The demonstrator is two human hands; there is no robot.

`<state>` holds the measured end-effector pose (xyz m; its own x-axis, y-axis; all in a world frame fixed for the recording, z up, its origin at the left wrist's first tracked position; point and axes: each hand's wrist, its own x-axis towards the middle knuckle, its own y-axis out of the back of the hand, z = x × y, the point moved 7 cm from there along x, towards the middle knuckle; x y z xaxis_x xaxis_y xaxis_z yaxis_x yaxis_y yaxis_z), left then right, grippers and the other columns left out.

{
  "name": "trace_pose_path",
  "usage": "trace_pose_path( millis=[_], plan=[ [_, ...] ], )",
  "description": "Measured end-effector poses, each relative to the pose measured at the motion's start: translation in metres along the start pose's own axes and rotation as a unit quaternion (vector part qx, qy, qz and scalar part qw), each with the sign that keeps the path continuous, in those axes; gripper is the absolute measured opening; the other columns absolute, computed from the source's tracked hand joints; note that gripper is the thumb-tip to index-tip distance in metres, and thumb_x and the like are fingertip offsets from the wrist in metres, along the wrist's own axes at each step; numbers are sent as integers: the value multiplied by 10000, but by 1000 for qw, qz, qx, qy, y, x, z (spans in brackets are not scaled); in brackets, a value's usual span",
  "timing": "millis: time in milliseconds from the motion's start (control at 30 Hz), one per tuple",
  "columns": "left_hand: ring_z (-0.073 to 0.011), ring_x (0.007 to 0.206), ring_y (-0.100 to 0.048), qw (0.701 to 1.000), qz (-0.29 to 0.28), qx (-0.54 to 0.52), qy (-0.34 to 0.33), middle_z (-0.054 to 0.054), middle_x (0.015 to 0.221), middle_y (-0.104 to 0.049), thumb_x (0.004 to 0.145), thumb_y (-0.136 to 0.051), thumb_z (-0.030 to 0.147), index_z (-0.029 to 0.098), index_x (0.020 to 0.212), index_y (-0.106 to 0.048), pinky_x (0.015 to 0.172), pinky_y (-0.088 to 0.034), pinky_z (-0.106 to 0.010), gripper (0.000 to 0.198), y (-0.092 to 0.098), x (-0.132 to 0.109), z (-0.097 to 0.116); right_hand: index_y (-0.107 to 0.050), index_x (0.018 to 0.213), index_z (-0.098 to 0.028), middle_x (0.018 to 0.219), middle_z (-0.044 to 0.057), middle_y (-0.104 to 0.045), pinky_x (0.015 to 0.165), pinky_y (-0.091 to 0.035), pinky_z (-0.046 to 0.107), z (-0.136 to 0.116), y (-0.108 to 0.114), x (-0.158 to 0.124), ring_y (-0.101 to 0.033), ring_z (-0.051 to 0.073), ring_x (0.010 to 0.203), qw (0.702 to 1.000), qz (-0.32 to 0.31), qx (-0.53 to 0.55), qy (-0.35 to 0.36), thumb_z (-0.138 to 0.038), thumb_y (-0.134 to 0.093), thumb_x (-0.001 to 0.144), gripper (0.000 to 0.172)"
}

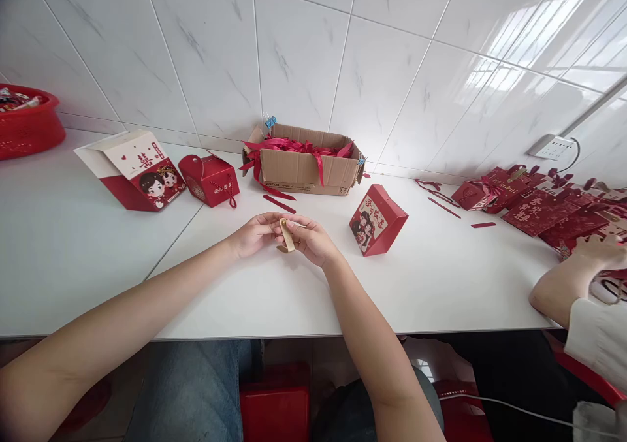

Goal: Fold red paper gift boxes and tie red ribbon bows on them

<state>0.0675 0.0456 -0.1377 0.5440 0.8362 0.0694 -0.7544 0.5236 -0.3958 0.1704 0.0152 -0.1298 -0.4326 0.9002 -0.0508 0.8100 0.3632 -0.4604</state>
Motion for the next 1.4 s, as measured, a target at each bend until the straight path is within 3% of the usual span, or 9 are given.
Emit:
trace_pose_path(
  millis=[267,500,667,833,1067,1200,1400],
  plan=[
    [-124,609,-588,1000,-17,11,-13,10,666,-629,694,-797,295,162,840,-705,711,-469,-327,217,-1,1,3,-677,896,-228,785,-16,-713,703,-506,262,-4,0,0,-667,121,691,999,-2,-28,29,-370,-819,653,315],
    [-153,753,-609,998,-19,57,-9,-28,786,-676,711,-783,382,171,870,-710,779,-447,-332,274,2,2,3,-663,1020,-277,873,-4,-710,744,-527,330,-10,3,-3,-667,159,758,994,30,-91,54,-445,-754,713,361],
    [-180,846,-612,997,-8,78,17,-41,845,-681,702,-784,397,177,884,-713,839,-436,-362,294,5,1,1,-735,908,-245,897,23,-705,753,-507,321,-16,2,-5,-627,152,790,981,51,-162,89,-468,-732,717,294],
    [-184,815,-629,995,-20,90,26,-42,824,-678,684,-788,424,172,857,-693,776,-430,-333,319,4,0,1,-733,810,-220,825,15,-692,713,-474,303,-19,2,-4,-592,132,739,972,69,-187,124,-434,-794,644,278],
    [-155,644,-591,986,23,167,16,-10,690,-628,689,-747,531,155,828,-623,675,-455,-326,419,4,-2,4,-722,752,-196,790,28,-719,811,-501,361,-15,16,0,-645,162,770,961,148,-190,134,-411,-827,580,295],
    [-165,726,-587,959,83,264,-55,-36,757,-648,681,-726,584,152,803,-643,729,-452,-320,456,9,-3,15,-724,744,-184,761,31,-724,805,-510,367,-9,21,2,-652,162,735,960,178,-182,115,-393,-831,555,302],
    [-192,827,-578,914,133,364,-118,-58,852,-653,684,-687,626,167,752,-687,775,-435,-317,464,14,-2,23,-752,814,-191,761,25,-732,805,-509,364,-3,22,5,-632,147,706,965,165,-177,102,-426,-812,570,344]
  ],
)
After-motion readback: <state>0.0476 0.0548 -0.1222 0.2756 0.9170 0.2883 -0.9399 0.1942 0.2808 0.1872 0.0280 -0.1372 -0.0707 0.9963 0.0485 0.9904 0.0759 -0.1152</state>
